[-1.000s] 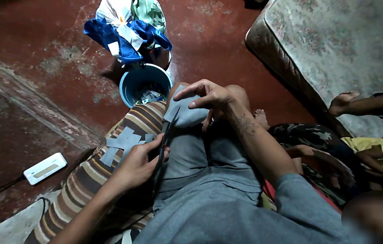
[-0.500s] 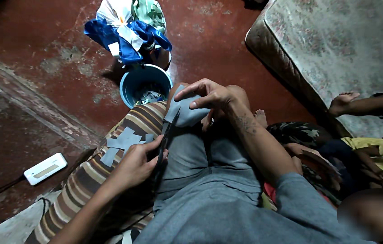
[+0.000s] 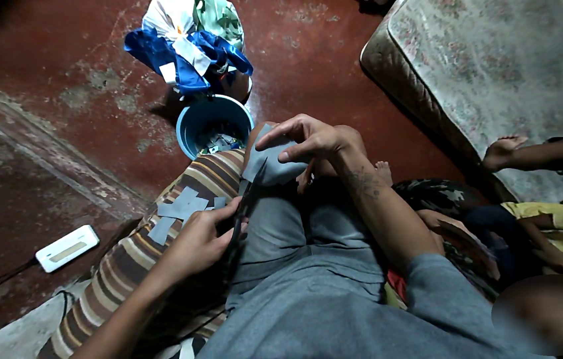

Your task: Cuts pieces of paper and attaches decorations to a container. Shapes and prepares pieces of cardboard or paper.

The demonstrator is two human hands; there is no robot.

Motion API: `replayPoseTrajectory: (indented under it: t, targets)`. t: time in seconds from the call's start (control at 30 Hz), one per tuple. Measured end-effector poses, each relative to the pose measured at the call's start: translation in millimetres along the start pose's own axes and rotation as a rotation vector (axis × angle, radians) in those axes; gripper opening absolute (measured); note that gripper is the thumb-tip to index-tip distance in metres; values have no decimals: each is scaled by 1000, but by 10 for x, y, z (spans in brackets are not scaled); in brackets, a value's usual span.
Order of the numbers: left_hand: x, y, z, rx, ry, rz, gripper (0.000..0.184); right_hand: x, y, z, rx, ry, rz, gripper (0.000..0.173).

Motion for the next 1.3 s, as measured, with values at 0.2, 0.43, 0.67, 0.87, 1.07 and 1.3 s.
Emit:
replayPoseTrajectory:
  t: [0.2,0.43,0.67,0.87,1.07,1.3]
  targets:
    - [-3,-5,3,-27,41,20,53,-18,-1,-60,35,59,-9,40]
    - [-11,-28,30,-14,42,19,54,-40,-10,-95,39,53,-25,41]
    - [-7,-13,39,-20,54,17,51,-54,-8,-148,44,85,-41,40]
    - [-11,-20,41,-22,26,23,56,-82,-17,-173,47,119,-70,42]
    - [-10,-20,40,-45,53,23,53,-91,-31,-202,46,129,-68,42]
    - [-17,-60,33,-45,73,42,51,-111,-96,-171,40,129,-87,42]
Point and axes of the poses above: each hand's wrist, its own y-axis away from the middle knuckle, its own x-axis out of the back of the hand, z = x × y, the point moved 2 cm from there along -y, towards the middle knuckle, and after that the axes turned 15 degrees about z, right-handed, at the moved point
